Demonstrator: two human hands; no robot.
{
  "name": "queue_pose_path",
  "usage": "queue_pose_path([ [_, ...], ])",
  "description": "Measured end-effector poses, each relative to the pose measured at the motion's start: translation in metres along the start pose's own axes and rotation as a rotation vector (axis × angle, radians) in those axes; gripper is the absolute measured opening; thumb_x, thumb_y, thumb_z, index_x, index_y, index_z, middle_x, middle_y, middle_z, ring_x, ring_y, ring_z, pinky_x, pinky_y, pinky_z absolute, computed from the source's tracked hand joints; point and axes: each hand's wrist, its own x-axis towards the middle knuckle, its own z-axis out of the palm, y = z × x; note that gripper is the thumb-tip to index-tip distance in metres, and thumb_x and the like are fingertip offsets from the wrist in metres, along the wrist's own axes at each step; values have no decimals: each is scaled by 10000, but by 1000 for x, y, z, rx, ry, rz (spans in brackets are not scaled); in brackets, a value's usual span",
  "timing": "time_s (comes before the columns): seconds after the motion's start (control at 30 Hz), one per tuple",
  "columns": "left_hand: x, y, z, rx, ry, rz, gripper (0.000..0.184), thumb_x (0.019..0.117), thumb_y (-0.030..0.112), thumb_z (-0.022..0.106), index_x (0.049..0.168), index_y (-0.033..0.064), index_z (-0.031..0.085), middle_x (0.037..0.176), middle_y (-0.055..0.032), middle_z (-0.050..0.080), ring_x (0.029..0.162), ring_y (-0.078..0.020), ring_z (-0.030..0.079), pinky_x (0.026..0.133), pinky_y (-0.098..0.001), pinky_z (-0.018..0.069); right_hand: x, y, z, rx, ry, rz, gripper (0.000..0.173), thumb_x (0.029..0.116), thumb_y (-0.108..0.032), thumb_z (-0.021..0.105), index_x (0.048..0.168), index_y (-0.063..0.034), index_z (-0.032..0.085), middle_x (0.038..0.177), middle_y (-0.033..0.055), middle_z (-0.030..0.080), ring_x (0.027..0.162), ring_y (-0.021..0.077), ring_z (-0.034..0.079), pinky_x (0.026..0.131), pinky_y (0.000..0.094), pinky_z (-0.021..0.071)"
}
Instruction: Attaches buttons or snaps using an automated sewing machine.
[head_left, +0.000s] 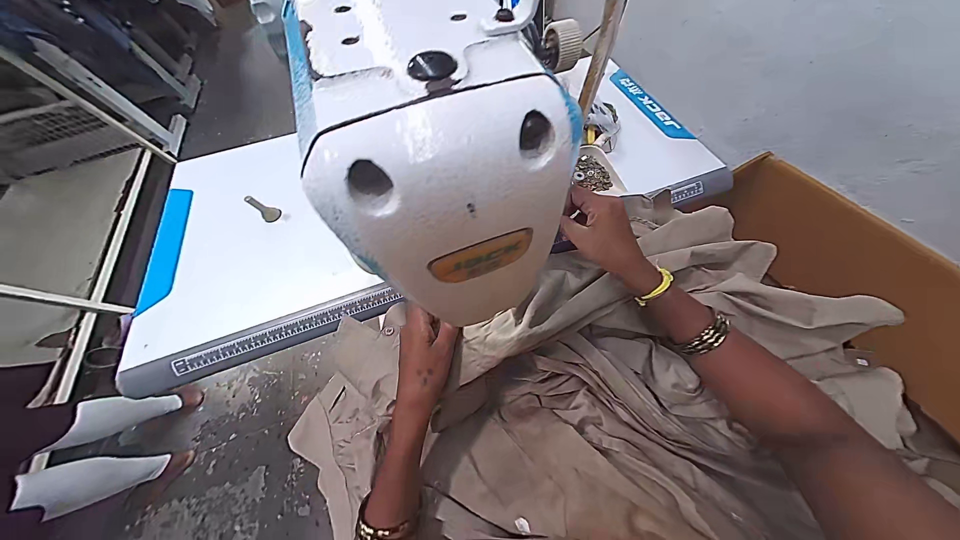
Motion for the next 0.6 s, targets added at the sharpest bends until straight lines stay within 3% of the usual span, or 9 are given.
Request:
queue_pose_path([
  [0.1,-16,23,-16,274,-101,88,392,1028,340,507,810,49,654,623,-33,559,579,-156,567,551,-391,461,-7,-35,9,-70,0,-206,109,872,-112,742,858,-13,699,748,83,685,646,171,655,591,367,530],
  [0.13,-27,31,-21,285,-167,174,437,1023,374,506,744,70,649,558,-18,524,505,-150,536,479,-376,443,-14,-43,13,-124,7,-397,107,859,-116,728,826,-16,712,766,96,695,685,196,682,606,365,559],
  [0.2,-46,37,-27,256,-257,282,483,1020,483,497,699,139,610,523,52,446,451,-73,439,428,-280,366,-30,-57,24,-226,-40,-774,173,982,-147,618,860,-56,699,789,94,692,755,212,687,663,322,553],
  [0.27,-53,34,-24,224,-223,298,460,1008,511,518,776,148,679,557,72,501,471,-35,455,450,-244,388,-34,-66,34,-297,-80,-920,195,985,-90,572,822,-88,679,731,61,666,720,208,668,618,317,514],
  [0.33,-52,29,-21,161,-171,314,407,1006,469,543,887,134,743,619,83,580,515,17,484,488,-190,408,-31,-69,37,-253,-127,-805,176,915,-99,623,767,-88,717,729,60,692,750,204,695,625,322,522],
  [0.4,-53,28,-24,32,-136,349,354,1014,386,579,941,88,755,715,65,664,607,78,545,567,-112,452,-37,-71,32,28,-303,-524,219,985,-204,605,866,-57,713,756,36,671,757,119,644,679,255,495],
  [0.47,-52,22,-39,19,-63,365,351,1021,359,594,942,56,751,794,28,716,707,81,614,666,-111,513,-42,-70,21,300,-537,-294,305,1043,-324,567,978,-33,628,803,19,630,775,58,588,762,246,461],
  [0.5,-49,15,-51,84,-5,349,374,1023,378,595,941,50,755,814,10,732,731,67,640,692,-133,534,-46,-67,18,331,-568,-223,301,1034,-333,587,985,-37,611,794,10,619,752,49,575,750,247,456],
  [0.6,-36,-22,-86,317,134,231,433,994,438,594,927,37,743,733,-16,683,615,28,574,588,-190,471,-40,-57,17,238,-468,7,228,962,-269,695,970,-62,600,711,-24,578,629,35,547,603,232,462],
])
